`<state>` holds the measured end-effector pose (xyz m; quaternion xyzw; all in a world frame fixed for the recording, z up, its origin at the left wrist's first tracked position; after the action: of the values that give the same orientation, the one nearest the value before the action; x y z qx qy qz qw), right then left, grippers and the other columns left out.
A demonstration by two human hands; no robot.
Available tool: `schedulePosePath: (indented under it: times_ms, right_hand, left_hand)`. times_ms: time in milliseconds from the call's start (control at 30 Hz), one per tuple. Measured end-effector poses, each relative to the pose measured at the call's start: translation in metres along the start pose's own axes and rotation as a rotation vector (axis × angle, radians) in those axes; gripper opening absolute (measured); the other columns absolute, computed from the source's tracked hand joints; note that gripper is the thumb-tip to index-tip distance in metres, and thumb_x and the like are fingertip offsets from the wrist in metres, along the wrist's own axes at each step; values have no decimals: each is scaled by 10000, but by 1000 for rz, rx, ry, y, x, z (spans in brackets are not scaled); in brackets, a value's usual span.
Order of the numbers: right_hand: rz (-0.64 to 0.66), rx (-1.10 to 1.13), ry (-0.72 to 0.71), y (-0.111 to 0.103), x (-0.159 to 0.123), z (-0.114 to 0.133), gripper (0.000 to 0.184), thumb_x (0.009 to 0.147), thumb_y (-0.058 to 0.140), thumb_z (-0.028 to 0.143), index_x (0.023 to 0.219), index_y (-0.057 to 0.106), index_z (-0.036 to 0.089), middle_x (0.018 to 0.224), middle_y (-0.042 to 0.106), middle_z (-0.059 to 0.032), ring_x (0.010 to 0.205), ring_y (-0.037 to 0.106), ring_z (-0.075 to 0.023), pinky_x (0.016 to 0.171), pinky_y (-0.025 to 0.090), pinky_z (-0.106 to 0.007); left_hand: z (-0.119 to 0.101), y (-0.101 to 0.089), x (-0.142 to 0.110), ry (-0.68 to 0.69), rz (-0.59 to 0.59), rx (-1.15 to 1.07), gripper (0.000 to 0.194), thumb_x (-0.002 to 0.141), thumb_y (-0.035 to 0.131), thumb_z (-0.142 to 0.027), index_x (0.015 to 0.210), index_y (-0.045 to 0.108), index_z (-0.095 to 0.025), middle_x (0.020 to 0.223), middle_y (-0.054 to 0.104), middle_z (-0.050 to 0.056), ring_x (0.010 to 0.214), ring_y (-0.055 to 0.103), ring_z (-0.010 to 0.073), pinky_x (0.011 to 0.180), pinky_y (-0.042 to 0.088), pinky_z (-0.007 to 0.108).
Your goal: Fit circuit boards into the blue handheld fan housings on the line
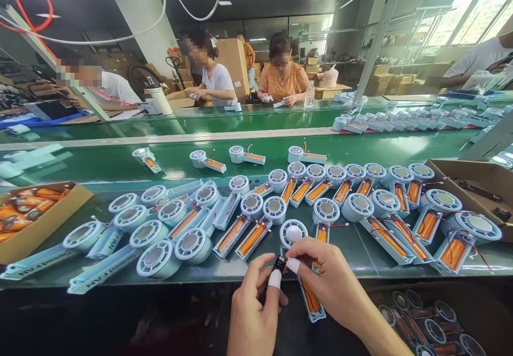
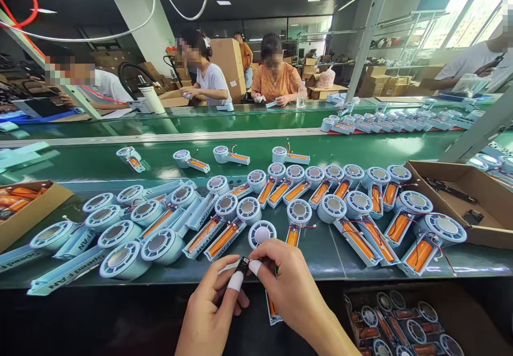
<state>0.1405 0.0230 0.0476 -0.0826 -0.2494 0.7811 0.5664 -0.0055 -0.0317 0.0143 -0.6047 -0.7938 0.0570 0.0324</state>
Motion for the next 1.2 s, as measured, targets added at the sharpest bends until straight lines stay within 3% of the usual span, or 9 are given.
schedulePosePath:
  times_ms: [167,267,333,500,667,800,1033,1200]
  right_hand:
    - [-69,-310,-191,4,-5,-1,178,957,490,124,961,649,204,988,698,-54,848,666,-180,744,513,-282]
    - [-73,-522,-264,4,-7,4,171,954,485,105,937,625,203,994,692,-64,828,667,-198,706,511,-295]
    - [-74,-638,-312,4,-7,9,176,947,486,90,906,614,203,947,688,-61,793,660,-200,669,499,-290]
    - [-96,-790,-389,5,-4,20,209,920,480,44,838,593,200,845,660,-55,737,636,-199,630,466,-287]
    - [-77,-762,-357,7,-3,20,192,918,510,54,825,602,195,840,655,-51,727,641,-195,621,464,-281]
    - [-44,-747,-331,4,-2,19,225,935,487,59,789,595,191,824,644,-47,710,634,-183,608,456,-270]
    - [84,-314,-268,-14,10,10,196,900,558,47,899,659,214,979,649,-21,805,645,-139,749,520,-240]
    - [198,-149,-268,-24,15,5,272,904,591,62,1056,722,245,1011,685,-23,903,657,-156,813,527,-248]
  left_hand:
    - [5,1,1,14,-19,26,324,909,546,-398,1129,671,-195,860,768,47,587,682,151,551,574,247]
    - [9,-1,1,100,-42,101,316,931,536,-366,1152,694,-205,983,788,73,625,717,159,536,594,237]
    - [11,-3,2,225,-49,202,312,944,530,-317,1183,702,-216,1071,786,83,725,760,186,570,622,240]
    - [10,-6,3,592,-53,473,324,964,509,-161,1234,684,-197,1171,763,91,1044,746,210,909,607,271]
    - [12,-3,0,730,-98,570,364,959,501,-85,1283,638,-180,1195,744,90,1086,727,176,965,570,239]
    - [15,-3,-1,732,-113,554,370,961,493,-78,1278,644,-195,1198,738,85,1086,724,175,968,571,249]
    - [-2,-20,11,653,84,429,342,941,517,-77,1180,711,-226,1146,758,38,1042,730,135,940,559,174]
    - [-14,-26,18,589,185,348,341,919,517,-77,1094,756,-245,1058,780,29,957,748,132,833,581,146]
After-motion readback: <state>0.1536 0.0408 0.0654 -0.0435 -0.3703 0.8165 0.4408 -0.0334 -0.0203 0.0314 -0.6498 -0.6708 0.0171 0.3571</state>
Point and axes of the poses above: each hand's wrist, its own x-axis towards the middle knuckle, its own y-axis out of the palm, z = x × y, the point moved 1 cm from there along x, towards the middle knuckle
